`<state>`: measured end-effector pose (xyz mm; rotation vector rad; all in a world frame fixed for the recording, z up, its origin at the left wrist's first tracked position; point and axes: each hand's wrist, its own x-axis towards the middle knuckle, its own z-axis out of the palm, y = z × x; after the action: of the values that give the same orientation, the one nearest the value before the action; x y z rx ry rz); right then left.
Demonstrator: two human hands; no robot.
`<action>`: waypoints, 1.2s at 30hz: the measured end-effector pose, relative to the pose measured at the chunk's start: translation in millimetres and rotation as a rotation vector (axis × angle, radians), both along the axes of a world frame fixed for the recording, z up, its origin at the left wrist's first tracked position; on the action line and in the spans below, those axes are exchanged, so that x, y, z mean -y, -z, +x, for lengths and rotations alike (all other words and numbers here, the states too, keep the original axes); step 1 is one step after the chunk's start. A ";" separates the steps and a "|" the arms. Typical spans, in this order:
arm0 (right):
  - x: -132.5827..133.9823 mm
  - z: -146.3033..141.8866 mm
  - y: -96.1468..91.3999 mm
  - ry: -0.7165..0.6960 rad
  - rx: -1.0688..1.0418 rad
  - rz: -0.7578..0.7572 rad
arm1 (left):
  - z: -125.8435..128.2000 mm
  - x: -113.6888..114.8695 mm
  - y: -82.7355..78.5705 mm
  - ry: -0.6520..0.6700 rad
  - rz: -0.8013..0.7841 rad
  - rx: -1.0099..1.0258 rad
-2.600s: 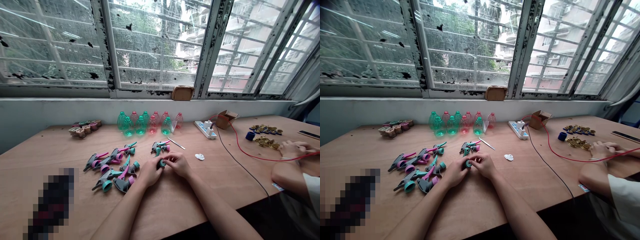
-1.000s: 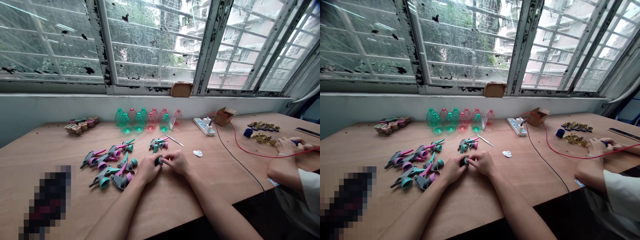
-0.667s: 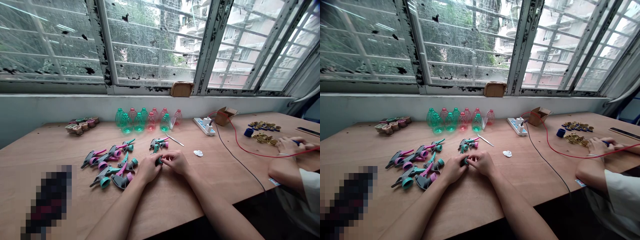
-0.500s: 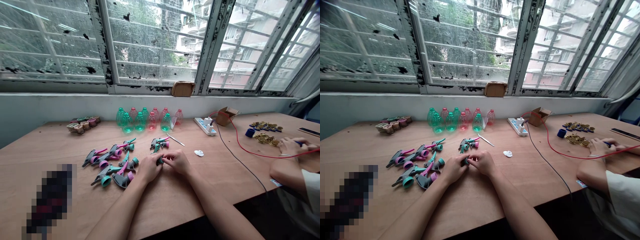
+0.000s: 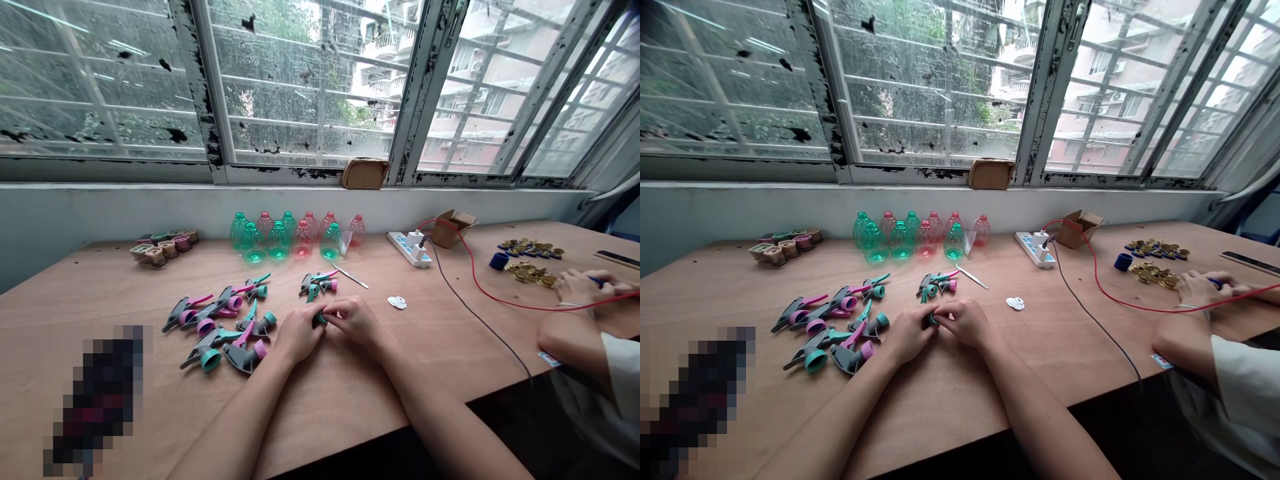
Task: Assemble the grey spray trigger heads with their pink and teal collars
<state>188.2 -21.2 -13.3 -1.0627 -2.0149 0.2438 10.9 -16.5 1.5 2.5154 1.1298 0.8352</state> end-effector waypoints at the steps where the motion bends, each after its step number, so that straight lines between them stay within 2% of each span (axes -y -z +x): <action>1: -0.2 0.1 0.3 -0.011 0.001 -0.007 | -0.1 -0.1 0.1 0.011 -0.011 0.021; 7: -0.1 0.4 0.6 -0.034 -0.022 -0.050 | 0.6 1.1 -1.7 0.016 -0.056 0.063; 12: 2.3 2.0 0.1 0.034 -0.059 -0.062 | 0.9 -0.1 -0.1 0.000 -0.057 0.081; 17: 3.7 0.4 -1.5 0.071 -0.036 -0.051 | -0.1 0.8 0.6 -0.069 0.001 -0.044; 26: 5.0 -4.8 -3.1 0.061 -0.067 -0.078 | 1.5 6.6 -11.7 -0.155 0.034 -0.232; 30: 4.4 -7.7 -2.3 0.070 -0.134 -0.110 | 1.4 6.4 -10.5 -0.140 0.033 -0.208; 33: 3.3 -7.1 -3.0 0.063 -0.190 -0.079 | 1.1 4.7 -7.4 -0.135 0.008 -0.158; 36: 2.7 -5.5 -3.9 0.053 -0.207 -0.092 | 0.3 2.1 -3.8 -0.173 -0.045 -0.140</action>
<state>182.7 -23.9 -9.4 -1.0991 -1.8030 0.4050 11.2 -18.6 5.2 2.4988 1.4112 0.6744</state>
